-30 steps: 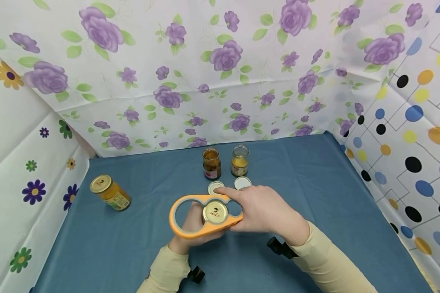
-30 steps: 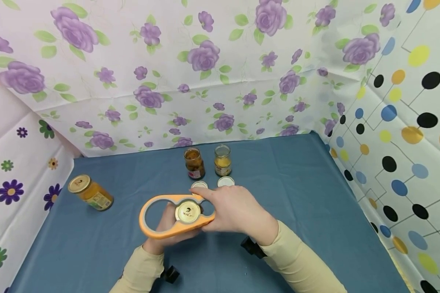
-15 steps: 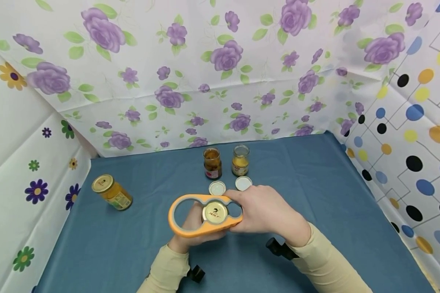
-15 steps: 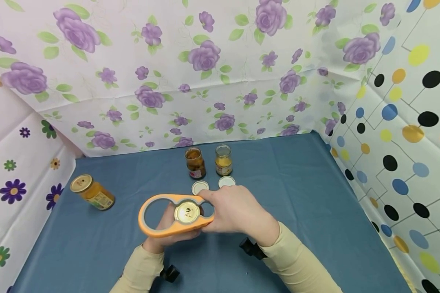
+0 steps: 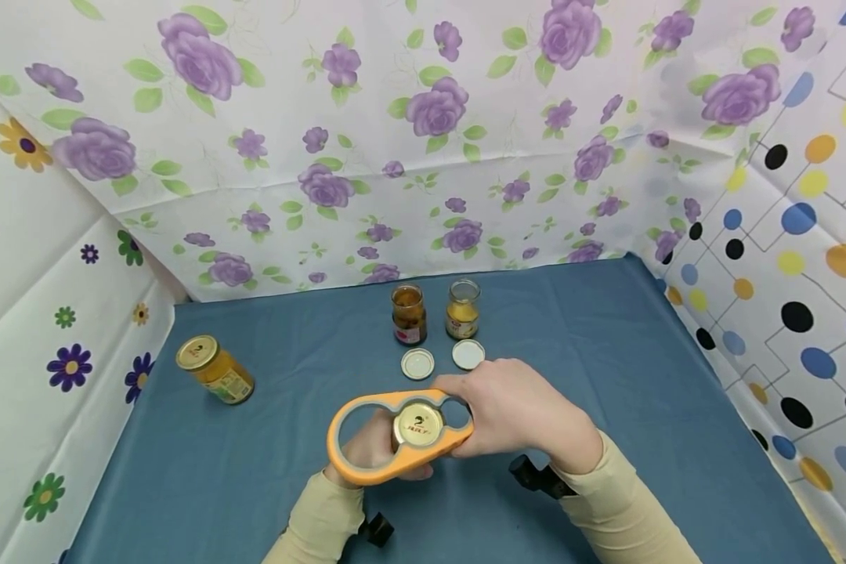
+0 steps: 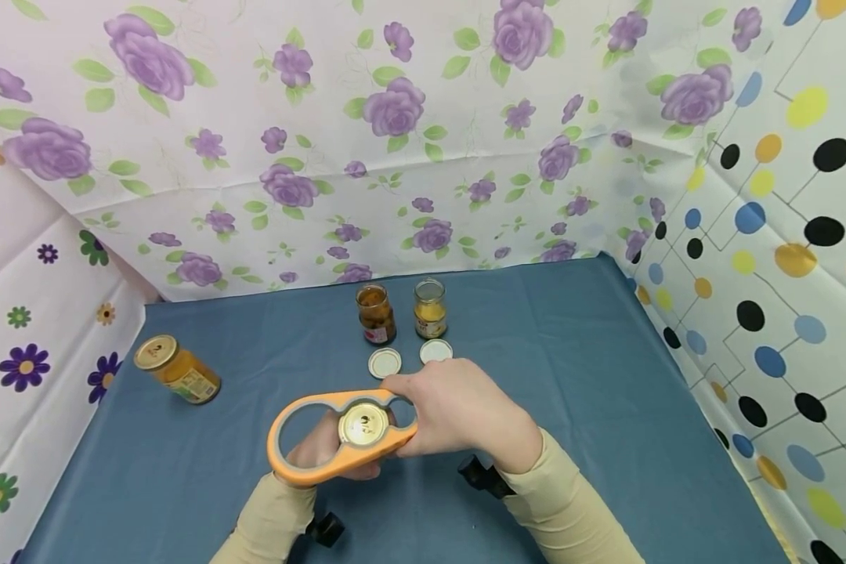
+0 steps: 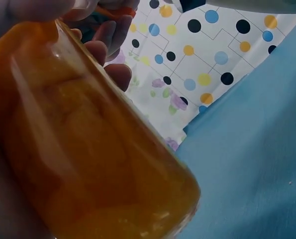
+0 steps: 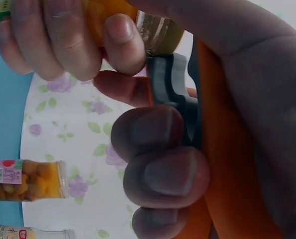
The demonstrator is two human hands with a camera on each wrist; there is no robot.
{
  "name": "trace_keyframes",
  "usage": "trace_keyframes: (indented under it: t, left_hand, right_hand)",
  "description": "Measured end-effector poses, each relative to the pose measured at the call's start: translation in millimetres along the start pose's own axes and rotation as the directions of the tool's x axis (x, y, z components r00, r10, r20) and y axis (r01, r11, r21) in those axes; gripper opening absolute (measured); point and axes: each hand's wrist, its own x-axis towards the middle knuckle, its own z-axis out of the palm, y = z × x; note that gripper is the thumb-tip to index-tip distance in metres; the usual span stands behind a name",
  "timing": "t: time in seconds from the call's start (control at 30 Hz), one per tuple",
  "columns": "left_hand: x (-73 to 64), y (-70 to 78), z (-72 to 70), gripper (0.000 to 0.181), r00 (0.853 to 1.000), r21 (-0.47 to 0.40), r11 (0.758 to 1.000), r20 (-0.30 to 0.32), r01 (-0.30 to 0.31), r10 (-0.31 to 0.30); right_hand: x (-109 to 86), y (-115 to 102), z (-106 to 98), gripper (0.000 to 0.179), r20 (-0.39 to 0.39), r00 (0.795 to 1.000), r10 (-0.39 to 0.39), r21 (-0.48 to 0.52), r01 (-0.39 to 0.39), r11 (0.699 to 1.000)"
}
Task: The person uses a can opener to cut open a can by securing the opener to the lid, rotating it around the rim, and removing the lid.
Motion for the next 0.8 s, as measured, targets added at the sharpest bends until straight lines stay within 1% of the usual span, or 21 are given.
trace_keyframes:
  t: [0.2, 0.4, 0.43, 0.5, 0.6, 0.67, 0.73, 0.8]
  left_hand:
    - [-0.4, 0.3, 4.2, 0.063, 1.0, -0.104, 0.995, 0.012, -0.005, 0.006]
    - [-1.9, 0.2, 6.1, 0.074, 1.0, -0.141, 0.99, 0.018, -0.022, 0.025]
    - [-1.6, 0.2, 6.3, 0.072, 0.999, -0.148, 0.988, 0.03, -0.035, 0.04]
    - [-0.9, 0.8, 6.7, 0.069, 0.997, -0.18, 0.983, 0.057, -0.04, 0.051]
    - [0.0, 2.0, 7.3, 0.062, 0.993, -0.24, 0.97, 0.103, -0.033, 0.059]
    - [-0.1, 2.6, 7.3, 0.062, 0.991, -0.276, 0.961, 0.123, -0.018, 0.053]
    - [-0.6, 2.7, 7.2, 0.062, 0.989, -0.292, 0.956, 0.138, -0.003, 0.046]
    - [0.4, 2.5, 7.5, 0.059, 0.983, -0.307, 0.951, 0.166, -0.027, 0.081]
  right_hand:
    - [-4.2, -5, 1, 0.058, -0.011, 0.999, 0.034, 0.08, -0.033, 0.996]
    - [-10.6, -12, 0, 0.061, -0.033, 0.997, 0.063, 0.134, -0.058, 0.989]
    - [-11.3, -12, 0, 0.061, -0.035, 0.997, 0.066, 0.136, -0.061, 0.989]
    - [-12.5, -13, 1, 0.061, -0.038, 0.997, 0.072, 0.137, -0.066, 0.988]
    - [-13.3, -13, 1, 0.059, -0.04, 0.997, 0.07, 0.137, -0.064, 0.989]
    - [-13.3, -12, 1, 0.058, -0.038, 0.997, 0.065, 0.144, -0.059, 0.988]
    - [-13.3, -11, 1, 0.058, -0.032, 0.998, 0.058, 0.153, -0.053, 0.987]
    - [-13.4, -11, 0, 0.061, -0.02, 0.998, 0.051, 0.166, -0.047, 0.985]
